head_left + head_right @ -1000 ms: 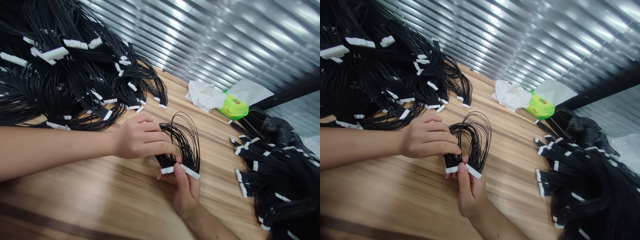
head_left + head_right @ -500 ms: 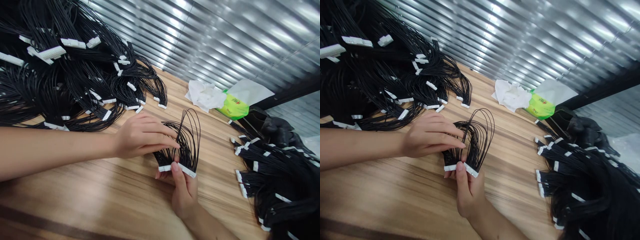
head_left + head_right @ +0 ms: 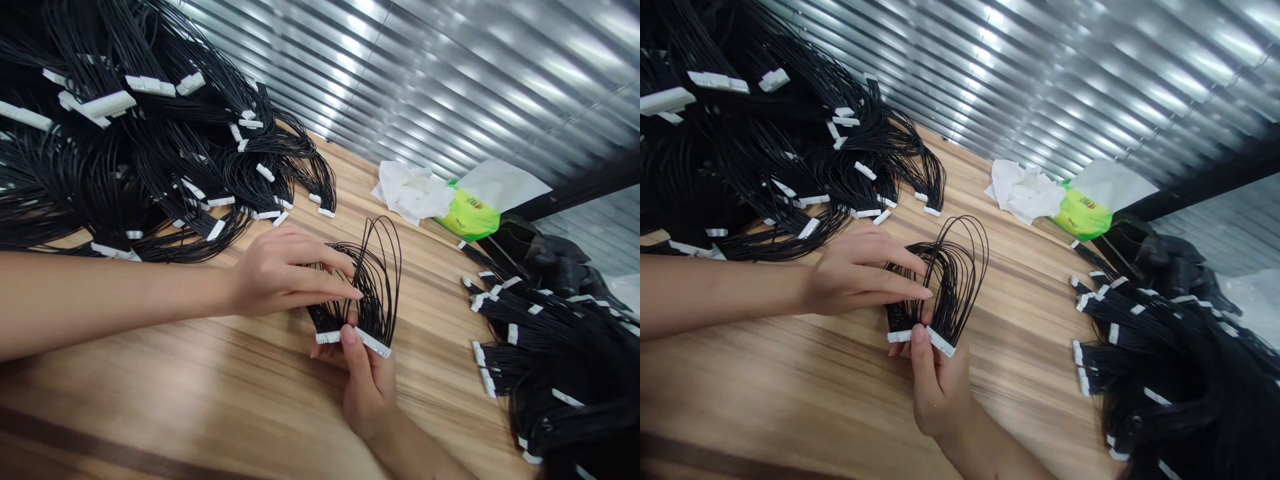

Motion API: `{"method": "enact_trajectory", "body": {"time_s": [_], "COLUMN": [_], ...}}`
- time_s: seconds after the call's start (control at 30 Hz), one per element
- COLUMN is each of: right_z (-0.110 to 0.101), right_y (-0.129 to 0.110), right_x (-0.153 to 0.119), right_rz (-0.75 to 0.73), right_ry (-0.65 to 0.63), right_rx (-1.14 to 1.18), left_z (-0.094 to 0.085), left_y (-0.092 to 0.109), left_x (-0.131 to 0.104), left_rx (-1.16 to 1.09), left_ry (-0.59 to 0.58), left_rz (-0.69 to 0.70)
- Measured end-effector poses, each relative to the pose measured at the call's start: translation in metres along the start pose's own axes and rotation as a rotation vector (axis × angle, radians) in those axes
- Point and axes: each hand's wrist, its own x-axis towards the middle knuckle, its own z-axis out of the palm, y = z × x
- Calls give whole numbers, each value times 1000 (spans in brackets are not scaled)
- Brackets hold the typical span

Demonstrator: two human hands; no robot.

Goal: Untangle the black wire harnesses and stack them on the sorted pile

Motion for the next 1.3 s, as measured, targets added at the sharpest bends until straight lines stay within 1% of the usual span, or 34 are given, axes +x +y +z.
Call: {"method": "enact_trajectory", "body": {"time_s": [0.17,0.3,0.43,0.6,0.77,0.87,1.07,1.17,1.23,1.3], "right_z": [-1,-1,0,1,0,-2,-2,0,0,-2], "right_y": [3,3,2,2,4,5,2,0,-1,0], "right_x": [-1,0,0,0,0,0,1,2,3,4], "right_rz": [-29,-18,-28,-51,-43,-41,-57,-72,-87,-102], "right_ry": [20,16,16,10,-13,-28,-74,-77,-85,-98], "right_rx": [-2,2,3,-3,18,-10,-128,-139,-166,-199], "left_z": [0,1,2,3,3,3,4,4,5,5], "left_y": [0,1,2,2,-1,0,5,5,5,4], "left_x": [-1,-2,-3,-4,-4,-5,-7,-8,-7,-6], "left_rx": [-5,-33,-61,-53,-117,-152,85,121,108,74], "left_ry": [22,37,16,-6,-47,-58,69,71,68,54], "left_rz": [20,-1,-35,-25,-38,7,79,88,100,141]}}
